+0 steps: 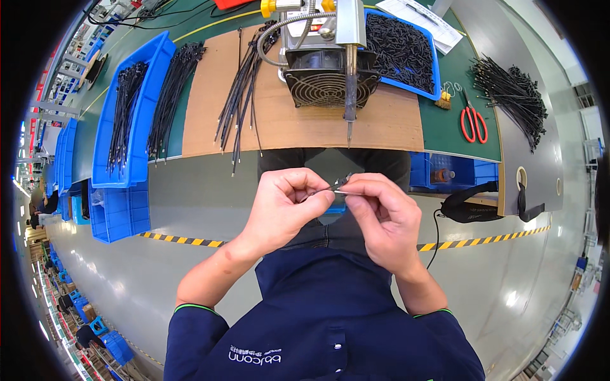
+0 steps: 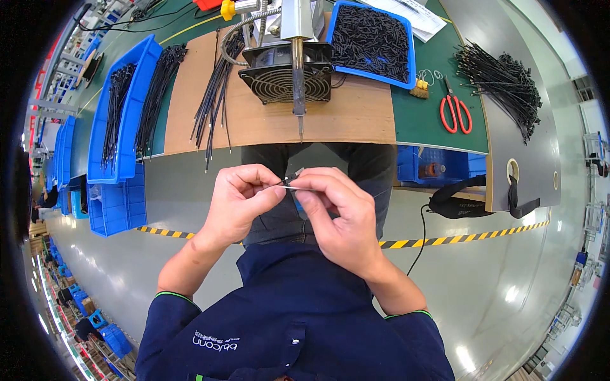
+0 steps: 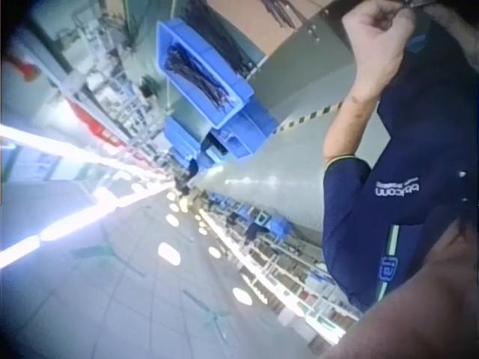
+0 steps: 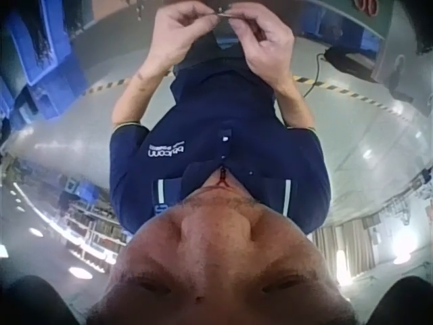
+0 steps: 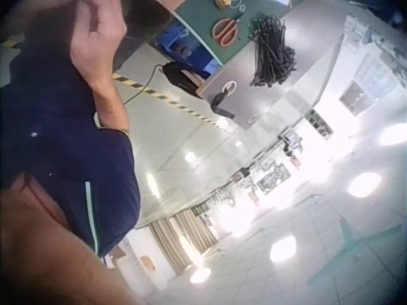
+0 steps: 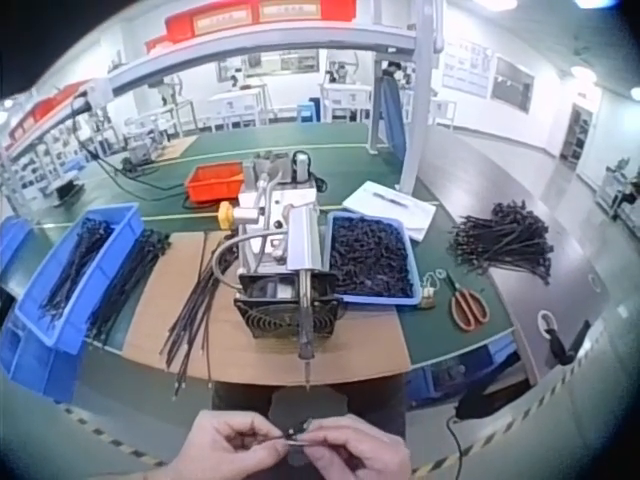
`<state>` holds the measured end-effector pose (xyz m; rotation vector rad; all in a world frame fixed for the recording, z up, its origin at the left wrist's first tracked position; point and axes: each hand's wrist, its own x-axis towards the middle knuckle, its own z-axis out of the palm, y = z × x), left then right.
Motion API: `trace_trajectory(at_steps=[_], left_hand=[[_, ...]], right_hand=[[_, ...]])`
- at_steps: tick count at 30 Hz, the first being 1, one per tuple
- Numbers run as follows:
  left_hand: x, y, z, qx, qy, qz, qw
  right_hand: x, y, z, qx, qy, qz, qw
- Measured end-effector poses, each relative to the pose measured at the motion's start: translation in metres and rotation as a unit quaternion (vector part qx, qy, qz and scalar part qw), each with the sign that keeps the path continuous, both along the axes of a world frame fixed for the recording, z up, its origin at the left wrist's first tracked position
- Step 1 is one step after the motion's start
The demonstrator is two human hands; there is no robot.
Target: The person picks up a wire and a connector, aligns them, and joins them using a soldering iron. They then set the soldered assembly aside and repeat the process with another wire and connector.
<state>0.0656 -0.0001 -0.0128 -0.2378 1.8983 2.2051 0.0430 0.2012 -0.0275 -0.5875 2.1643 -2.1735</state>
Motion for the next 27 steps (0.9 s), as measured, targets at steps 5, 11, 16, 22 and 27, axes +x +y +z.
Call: trace_trajectory(at_steps=[5, 11, 16, 22, 27], left_hand=[[-0.001, 0.001, 0.001, 0.011, -0.002, -0.017, 1.0], [0.0, 0.001, 0.001, 0.015, -0.012, -0.025, 0.999], [-0.001, 0.001, 0.0, 0.016, -0.017, -0.033, 0.999], [-0.003, 0.001, 0.002, 0.006, -0.013, -0.052, 0.999], [0.001, 0.01, 0.004, -0.034, 0.031, -0.039, 0.998]], right_hand=[[0.0, 0.007, -0.003, -0.009, -0.062, 0.004, 0.998], [-0.002, 0.007, -0.001, -0.043, -0.085, 0.002, 0.995], [-0.003, 0.007, 0.0, -0.049, -0.097, 0.008, 0.994], [-0.001, 0.008, -0.004, -0.031, -0.083, 0.002, 0.996], [-0.003, 0.011, 0.002, 0.026, -0.072, 0.012, 0.997]])
